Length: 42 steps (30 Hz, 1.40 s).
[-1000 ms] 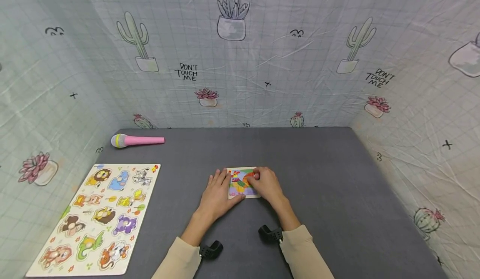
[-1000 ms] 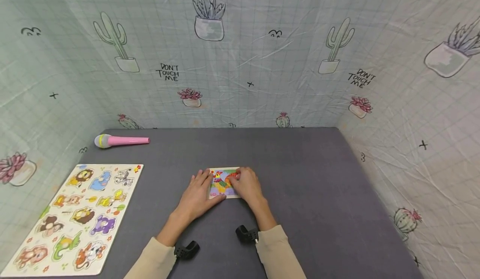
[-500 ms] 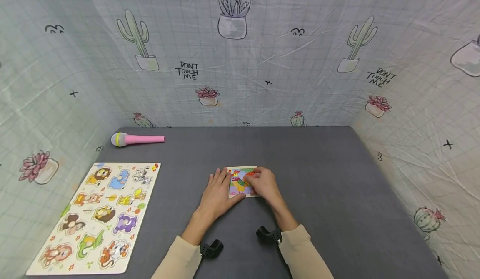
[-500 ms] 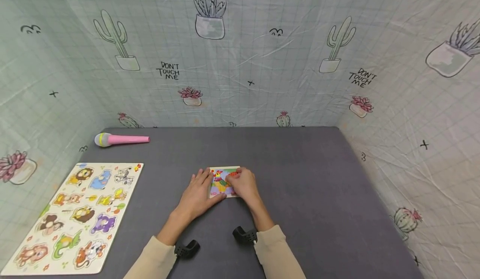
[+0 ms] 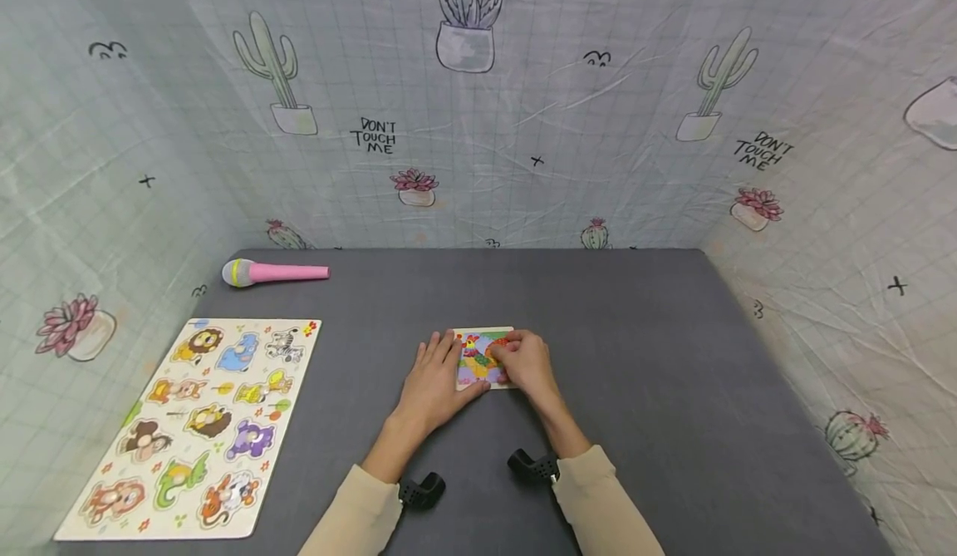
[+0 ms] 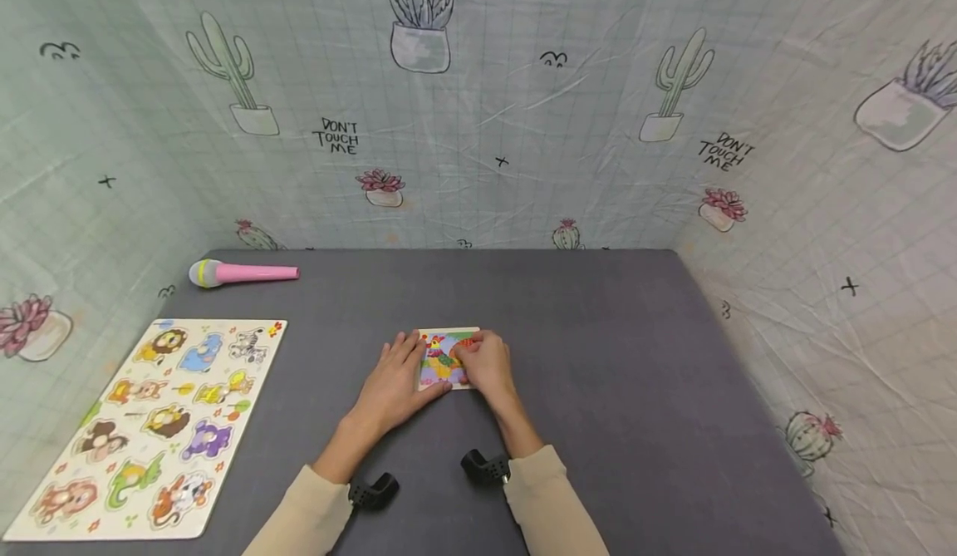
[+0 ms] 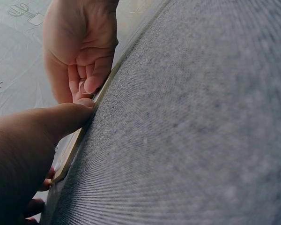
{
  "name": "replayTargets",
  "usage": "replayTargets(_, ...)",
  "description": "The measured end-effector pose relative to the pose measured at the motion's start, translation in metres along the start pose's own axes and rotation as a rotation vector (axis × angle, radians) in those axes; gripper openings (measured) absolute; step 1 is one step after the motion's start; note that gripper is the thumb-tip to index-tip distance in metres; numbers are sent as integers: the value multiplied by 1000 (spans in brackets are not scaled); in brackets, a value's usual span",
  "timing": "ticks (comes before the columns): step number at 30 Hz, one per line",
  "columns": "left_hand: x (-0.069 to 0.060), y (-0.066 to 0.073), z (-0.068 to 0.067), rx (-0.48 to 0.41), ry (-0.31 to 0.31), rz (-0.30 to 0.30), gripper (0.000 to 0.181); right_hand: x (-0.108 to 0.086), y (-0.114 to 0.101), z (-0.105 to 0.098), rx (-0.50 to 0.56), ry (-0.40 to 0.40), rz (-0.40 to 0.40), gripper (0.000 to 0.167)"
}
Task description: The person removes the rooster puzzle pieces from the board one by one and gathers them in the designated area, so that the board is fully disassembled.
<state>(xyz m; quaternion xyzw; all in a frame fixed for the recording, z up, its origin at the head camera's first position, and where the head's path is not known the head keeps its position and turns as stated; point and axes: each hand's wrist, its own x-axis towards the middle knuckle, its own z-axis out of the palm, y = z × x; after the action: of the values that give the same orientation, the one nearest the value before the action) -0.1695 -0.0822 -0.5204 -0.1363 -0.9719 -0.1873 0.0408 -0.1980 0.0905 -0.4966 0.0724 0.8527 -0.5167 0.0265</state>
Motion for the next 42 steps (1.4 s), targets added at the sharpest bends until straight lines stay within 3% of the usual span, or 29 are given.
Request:
replayTargets(7, 1, 1, 0, 8, -13, -4, 88, -2, -4, -2, 28, -2, 52, 47)
replayTargets(14, 2, -1, 0, 13, -6, 4, 87, -6, -12, -4, 171, -71, 93, 40)
replayTargets(19, 2, -1, 0, 13, -4, 8, 87, -8, -14, -4, 197, -85, 112, 44)
replayTargets(25, 2, 0, 0, 20, -17, 2, 88, -7, -11, -2, 199, -45, 129, 48)
replayTargets(31, 2, 0, 0, 18, -24, -3, 88, -4, -4, 0, 188, 10, 139, 37)
replayTargets(42, 2, -1, 1, 17, -11, -6, 89, 0, -1, 1, 216, 42, 150, 27)
